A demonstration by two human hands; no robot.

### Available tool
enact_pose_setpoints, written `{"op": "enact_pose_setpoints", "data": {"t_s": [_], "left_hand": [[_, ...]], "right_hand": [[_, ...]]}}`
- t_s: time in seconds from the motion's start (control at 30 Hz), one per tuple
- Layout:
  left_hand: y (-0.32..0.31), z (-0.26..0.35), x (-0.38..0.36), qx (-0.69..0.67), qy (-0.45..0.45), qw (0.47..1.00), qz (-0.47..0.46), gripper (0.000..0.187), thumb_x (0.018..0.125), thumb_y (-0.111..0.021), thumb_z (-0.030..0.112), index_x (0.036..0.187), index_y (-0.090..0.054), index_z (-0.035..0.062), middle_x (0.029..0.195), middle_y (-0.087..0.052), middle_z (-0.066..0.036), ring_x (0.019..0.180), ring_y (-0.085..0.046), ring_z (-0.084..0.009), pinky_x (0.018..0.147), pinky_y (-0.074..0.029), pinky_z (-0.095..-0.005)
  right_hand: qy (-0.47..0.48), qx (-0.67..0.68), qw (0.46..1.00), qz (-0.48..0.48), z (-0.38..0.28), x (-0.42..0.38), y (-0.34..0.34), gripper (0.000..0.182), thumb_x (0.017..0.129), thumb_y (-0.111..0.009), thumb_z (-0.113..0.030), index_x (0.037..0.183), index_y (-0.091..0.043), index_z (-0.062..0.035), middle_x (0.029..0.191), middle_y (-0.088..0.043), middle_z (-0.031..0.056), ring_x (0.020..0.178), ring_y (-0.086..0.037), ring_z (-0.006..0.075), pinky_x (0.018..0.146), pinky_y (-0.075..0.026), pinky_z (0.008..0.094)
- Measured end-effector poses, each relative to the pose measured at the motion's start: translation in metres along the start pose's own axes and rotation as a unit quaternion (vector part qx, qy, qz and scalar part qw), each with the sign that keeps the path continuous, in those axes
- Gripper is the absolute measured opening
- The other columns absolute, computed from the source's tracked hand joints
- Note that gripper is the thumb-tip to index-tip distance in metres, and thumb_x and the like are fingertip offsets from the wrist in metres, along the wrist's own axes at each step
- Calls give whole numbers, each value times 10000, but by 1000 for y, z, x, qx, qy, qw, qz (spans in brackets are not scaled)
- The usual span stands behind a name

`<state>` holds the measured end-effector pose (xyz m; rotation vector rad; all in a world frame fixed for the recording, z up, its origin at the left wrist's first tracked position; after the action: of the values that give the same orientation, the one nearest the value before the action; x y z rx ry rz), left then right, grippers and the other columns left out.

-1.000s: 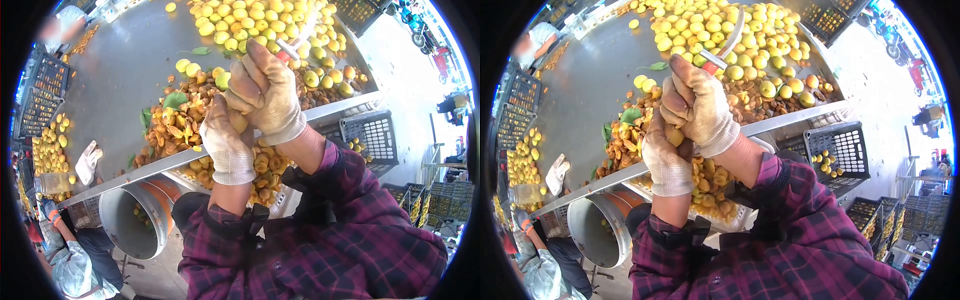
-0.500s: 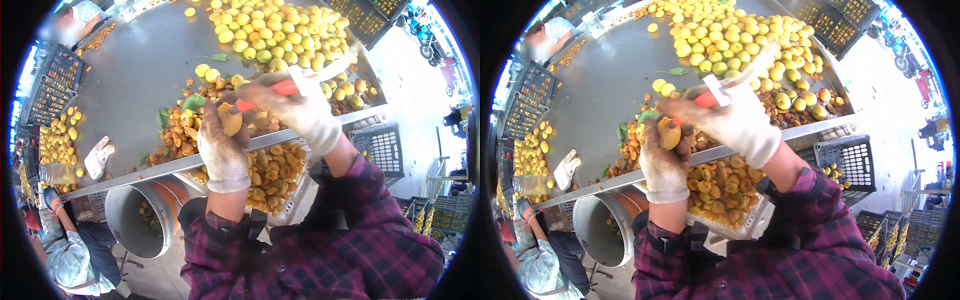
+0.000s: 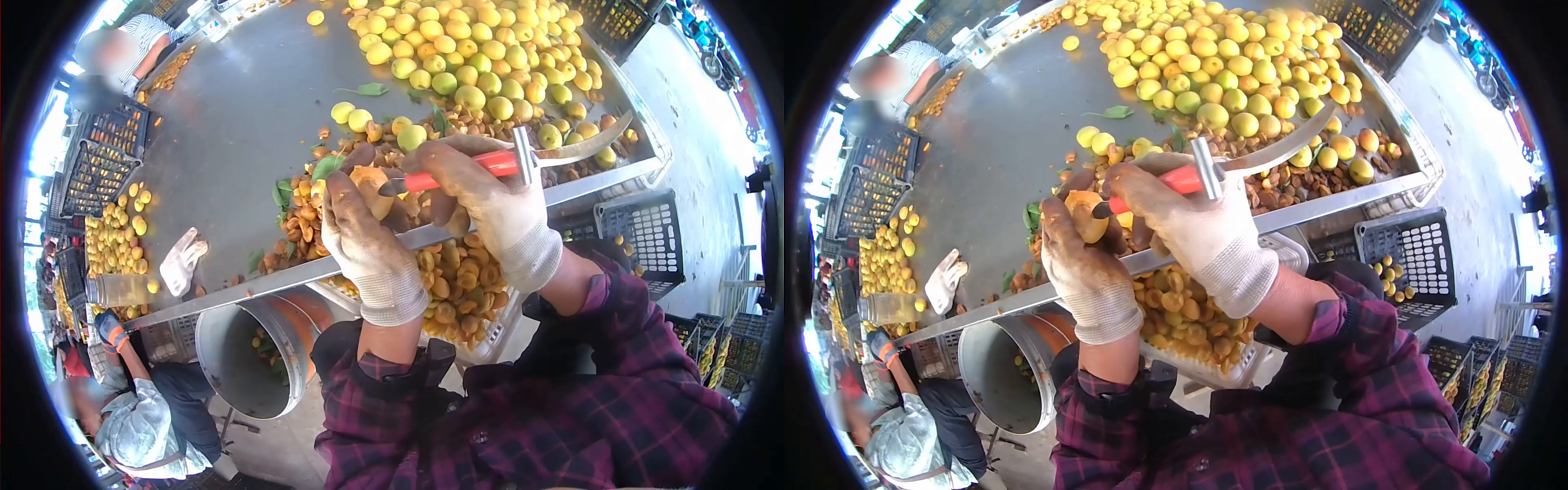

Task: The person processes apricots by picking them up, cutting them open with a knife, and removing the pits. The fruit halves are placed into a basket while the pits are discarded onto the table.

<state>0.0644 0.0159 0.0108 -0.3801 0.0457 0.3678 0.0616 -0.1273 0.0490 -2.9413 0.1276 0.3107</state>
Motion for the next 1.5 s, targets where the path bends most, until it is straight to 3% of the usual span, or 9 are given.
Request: {"op": "enact_pose_setpoints", "data": {"t_s": [0.43, 0.57, 0.9, 0.93, 1.07, 1.13, 1.3, 1.37, 1.5], "left_hand": [[9, -1, 5, 30, -115, 992, 49, 378, 1023, -493, 335, 1145, -638, 7, 958, -628, -19, 669, -509, -44, 558, -376, -180], [4, 13, -4, 45, -169, 982, 67, 352, 1024, -477, 291, 1153, -633, 3, 959, -616, -16, 645, -450, -41, 580, -382, -188], [4, 15, -6, 75, -95, 992, 47, 340, 1041, -474, 328, 1167, -605, 40, 931, -561, 14, 745, -480, -37, 631, -394, -194], [5, 12, -5, 59, -125, 990, 35, 350, 1044, -471, 339, 1168, -604, 40, 945, -566, 5, 759, -497, -43, 638, -401, -191], [3, 17, -7, 70, -182, 980, 26, 390, 1050, -458, 350, 1201, -585, 13, 1068, -593, -56, 850, -541, -95, 719, -445, -228], [-2, 21, -9, 108, -262, 959, 7, 417, 1034, -487, 380, 1189, -564, 0, 1084, -615, -118, 902, -642, -174, 725, -571, -283], [-4, 28, -16, 154, -242, 958, 19, 398, 1064, -402, 309, 1208, -564, -24, 1142, -595, -110, 980, -545, -164, 898, -448, -315], [1, 12, -10, 43, -114, 993, 5, 381, 1066, -386, 288, 1192, -552, -31, 1143, -597, -121, 1015, -545, -181, 927, -444, -346], [17, 4, 2, 112, -135, 984, -21, 449, 1041, -391, 401, 1217, -552, 21, 1053, -618, -134, 861, -620, -197, 730, -519, -305]], "right_hand": [[102, 128, 986, 24, 12, 1, -16, 188, 900, -699, -141, 1035, -709, -10, 796, -700, 45, 615, -639, 103, 509, -486, 232], [-44, 167, 985, -8, 20, 5, -9, 166, 901, -692, -128, 1000, -707, 4, 850, -706, 46, 742, -650, 96, 614, -507, 237], [57, 193, 979, -13, 33, 4, -27, 119, 880, -695, -139, 895, -699, -21, 797, -676, 16, 704, -624, 93, 596, -494, 250], [267, -17, 963, 20, 11, -4, -28, 120, 875, -696, -145, 888, -702, -26, 784, -676, 21, 653, -622, 94, 537, -478, 245], [12, 192, 981, 33, 34, 12, -13, 143, 868, -708, -157, 902, -705, -19, 773, -679, 31, 610, -622, 99, 506, -469, 244], [35, 193, 980, 43, 31, 8, -14, 148, 869, -706, -158, 912, -705, -17, 780, -681, 32, 630, -630, 101, 519, -476, 244], [104, 211, 972, 3, 31, 3, -22, 179, 889, -693, -176, 966, -709, -16, 847, -692, 33, 741, -647, 100, 622, -512, 238], [59, 164, 985, -8, 32, 7, -19, 188, 904, -685, -186, 977, -709, -15, 859, -694, 31, 743, -643, 97, 631, -510, 235], [34, 278, 960, 12, 53, 9, -23, 201, 922, -669, -198, 997, -703, -16, 836, -689, 36, 686, -635, 101, 587, -498, 234]]}}
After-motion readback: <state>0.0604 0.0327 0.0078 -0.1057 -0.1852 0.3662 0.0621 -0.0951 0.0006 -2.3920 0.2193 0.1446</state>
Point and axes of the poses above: each hand's wrist, its own x-axis towards the middle knuckle, its own y-axis out of the back of the hand, z = x × y, the point moved 7 cm from there along x, towards the middle knuckle
